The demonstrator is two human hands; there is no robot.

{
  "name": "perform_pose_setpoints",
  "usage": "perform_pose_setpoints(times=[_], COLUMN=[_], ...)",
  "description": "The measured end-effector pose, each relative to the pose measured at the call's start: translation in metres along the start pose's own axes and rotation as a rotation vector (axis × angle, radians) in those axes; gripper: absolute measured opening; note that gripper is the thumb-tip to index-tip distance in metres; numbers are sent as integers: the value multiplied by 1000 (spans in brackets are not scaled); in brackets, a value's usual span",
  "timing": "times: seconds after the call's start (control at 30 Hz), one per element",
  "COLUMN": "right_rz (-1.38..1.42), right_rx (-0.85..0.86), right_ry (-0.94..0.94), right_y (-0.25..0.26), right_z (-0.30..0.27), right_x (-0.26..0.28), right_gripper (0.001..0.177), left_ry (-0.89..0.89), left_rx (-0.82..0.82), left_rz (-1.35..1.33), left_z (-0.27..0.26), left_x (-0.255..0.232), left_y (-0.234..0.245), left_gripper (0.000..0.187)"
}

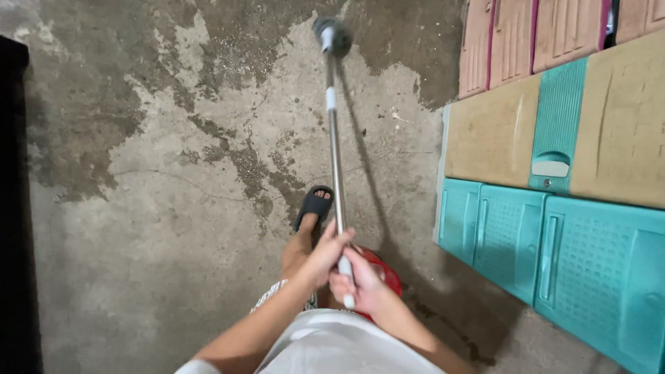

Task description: Mopping the concrete floor using a mop and bucket.

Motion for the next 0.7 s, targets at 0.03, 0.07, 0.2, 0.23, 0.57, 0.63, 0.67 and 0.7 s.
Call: perform_pose_setpoints(times=[0.03,0.07,0.2,0.23,0.57,0.63,0.67,0.7], right_rz=[-4,16,-18,-20,36,-8,-1,8], right_rx=[0,11,-116,-120,-199,-228,-213,-193], right_ry=[-3,-45,83,74,334,259,225,192], right_y=[5,8,25,30,42,58,69,79], right_z=[0,0,76,105,78,50,56,64], right_x=[1,-1,56,73,40,18,19,20], right_gripper=[63,66,67,67,51,56,59,63], left_ry=[-2,20,-252,-245,-303,-171,-124,-79], left_rx=[-2,-6,-262,-267,-286,-255,-237,-221], left_rz=[-4,-64,270,264,469,376,348,322], left_z=[-7,-13,156,179,179,148,153,158], left_x=[-4,-6,4,-20,33,62,66,67], left_y=[-6,-12,28,30,23,7,2,-1], left_gripper=[45,46,43,43,55,55,53,50])
Point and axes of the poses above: each hand's wrist, its own z-axis towards the middle knuckle, its own y-axis out of the back of the hand, x = y × z, the point moved 5 cm from there along z, towards the middle knuckle, and after that the axes turned 13 degrees about y, right-handed, at the moved point
